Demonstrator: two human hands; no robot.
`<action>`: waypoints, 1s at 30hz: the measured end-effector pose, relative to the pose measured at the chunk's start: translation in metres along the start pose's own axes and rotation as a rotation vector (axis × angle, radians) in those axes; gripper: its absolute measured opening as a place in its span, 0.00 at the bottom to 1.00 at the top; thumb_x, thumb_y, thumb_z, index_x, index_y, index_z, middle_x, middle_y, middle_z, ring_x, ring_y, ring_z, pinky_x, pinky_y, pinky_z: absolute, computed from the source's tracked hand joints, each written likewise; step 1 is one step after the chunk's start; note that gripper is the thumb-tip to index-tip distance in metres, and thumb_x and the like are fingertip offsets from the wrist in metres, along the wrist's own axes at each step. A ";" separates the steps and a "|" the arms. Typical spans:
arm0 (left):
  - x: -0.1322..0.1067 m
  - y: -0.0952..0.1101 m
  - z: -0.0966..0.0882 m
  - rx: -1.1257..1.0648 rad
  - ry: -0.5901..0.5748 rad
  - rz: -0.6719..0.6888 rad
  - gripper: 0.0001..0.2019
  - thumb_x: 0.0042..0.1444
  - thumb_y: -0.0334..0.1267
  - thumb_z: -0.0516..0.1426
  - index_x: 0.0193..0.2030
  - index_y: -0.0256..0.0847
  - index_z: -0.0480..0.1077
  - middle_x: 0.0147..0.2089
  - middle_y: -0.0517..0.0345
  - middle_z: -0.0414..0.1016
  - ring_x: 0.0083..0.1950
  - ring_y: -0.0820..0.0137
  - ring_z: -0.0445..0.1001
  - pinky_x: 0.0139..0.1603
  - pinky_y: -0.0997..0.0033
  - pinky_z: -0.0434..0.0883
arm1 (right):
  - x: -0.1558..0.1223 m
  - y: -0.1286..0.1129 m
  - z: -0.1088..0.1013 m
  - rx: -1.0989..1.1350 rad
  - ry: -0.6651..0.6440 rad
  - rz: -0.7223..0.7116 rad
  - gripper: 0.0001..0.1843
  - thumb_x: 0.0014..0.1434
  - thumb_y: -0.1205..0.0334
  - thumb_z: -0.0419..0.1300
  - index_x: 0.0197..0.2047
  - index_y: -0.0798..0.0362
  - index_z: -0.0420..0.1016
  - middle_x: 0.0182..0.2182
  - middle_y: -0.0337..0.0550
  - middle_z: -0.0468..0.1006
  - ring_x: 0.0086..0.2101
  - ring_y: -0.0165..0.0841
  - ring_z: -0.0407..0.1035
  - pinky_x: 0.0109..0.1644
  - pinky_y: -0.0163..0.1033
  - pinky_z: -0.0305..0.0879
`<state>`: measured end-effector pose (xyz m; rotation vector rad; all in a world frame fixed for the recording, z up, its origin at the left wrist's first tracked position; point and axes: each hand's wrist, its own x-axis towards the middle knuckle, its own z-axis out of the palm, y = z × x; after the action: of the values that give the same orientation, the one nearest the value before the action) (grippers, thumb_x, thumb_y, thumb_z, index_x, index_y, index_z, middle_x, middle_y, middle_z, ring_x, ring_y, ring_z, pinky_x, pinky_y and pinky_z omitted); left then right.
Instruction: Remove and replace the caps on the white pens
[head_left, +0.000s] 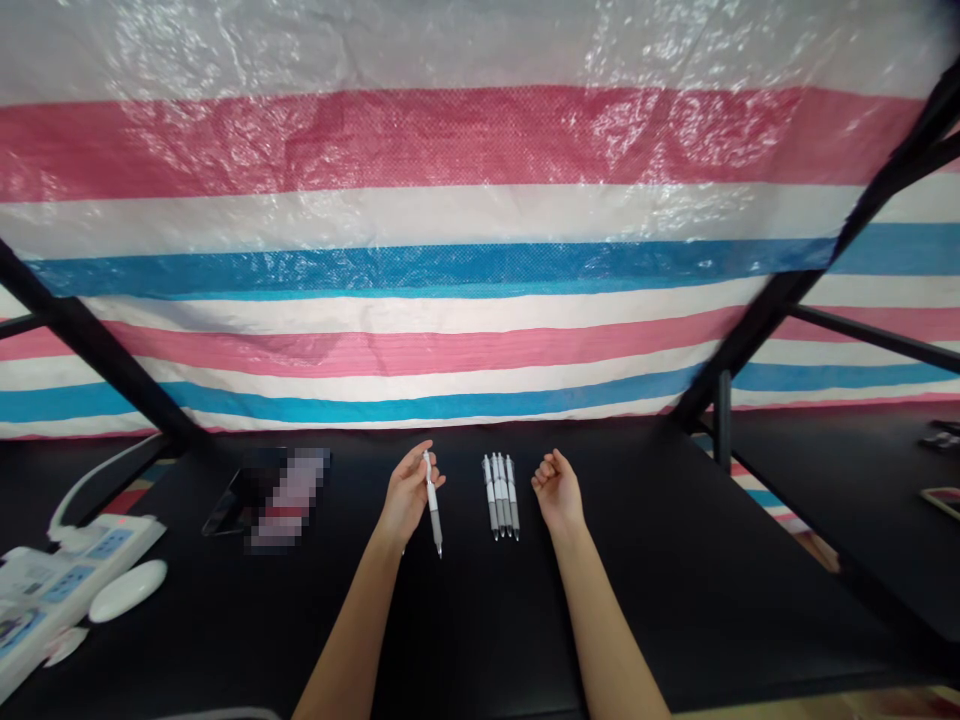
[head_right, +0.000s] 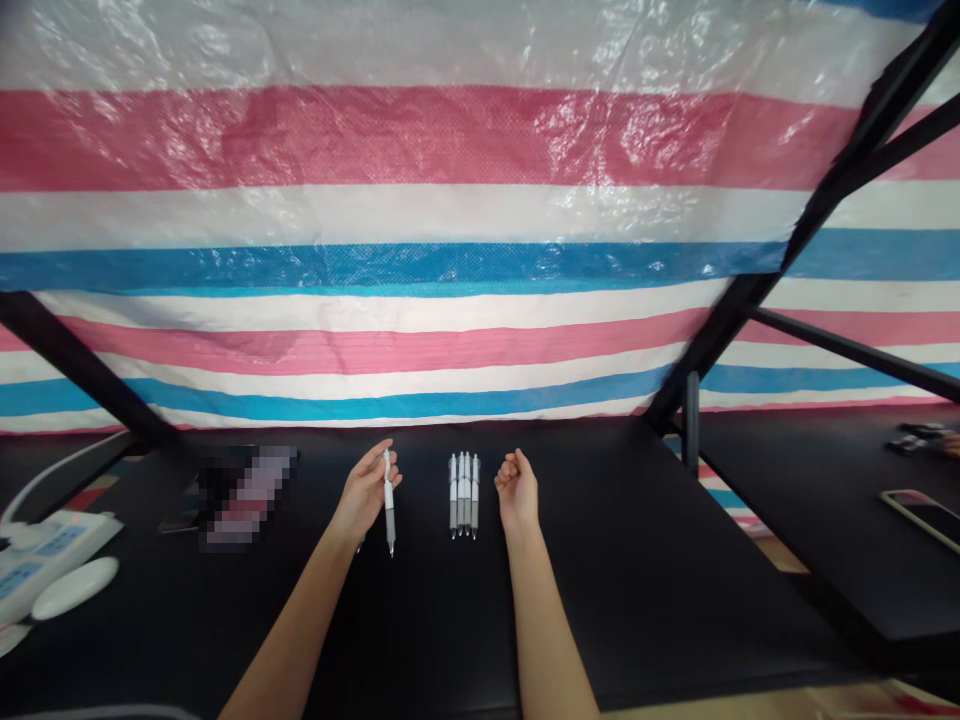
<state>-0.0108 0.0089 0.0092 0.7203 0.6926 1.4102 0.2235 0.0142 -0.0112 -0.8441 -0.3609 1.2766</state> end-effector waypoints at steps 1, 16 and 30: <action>0.000 0.000 0.000 0.002 0.002 -0.003 0.17 0.45 0.34 0.63 0.45 0.39 0.72 0.33 0.60 0.68 0.25 0.81 0.64 0.33 0.73 0.70 | 0.000 0.000 0.001 0.017 0.007 0.009 0.12 0.46 0.55 0.61 0.21 0.50 0.63 0.12 0.28 0.55 0.14 0.24 0.53 0.18 0.34 0.51; 0.006 0.004 -0.017 0.512 0.131 0.148 0.20 0.48 0.42 0.58 0.49 0.42 0.67 0.32 0.65 0.65 0.24 0.79 0.67 0.34 0.68 0.73 | -0.007 -0.004 0.008 0.104 0.060 0.079 0.11 0.47 0.59 0.62 0.21 0.52 0.64 0.12 0.27 0.54 0.14 0.21 0.52 0.18 0.29 0.51; 0.013 -0.017 -0.041 1.489 0.169 0.526 0.15 0.54 0.37 0.52 0.46 0.39 0.71 0.39 0.50 0.72 0.42 0.61 0.68 0.47 0.57 0.66 | -0.019 0.010 0.018 -0.969 -0.145 -0.296 0.17 0.52 0.50 0.56 0.19 0.52 0.67 0.15 0.33 0.61 0.20 0.28 0.57 0.26 0.34 0.50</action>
<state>-0.0318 0.0227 -0.0292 2.0453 1.8102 1.2269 0.1990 0.0028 -0.0032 -1.4353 -1.2300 0.8469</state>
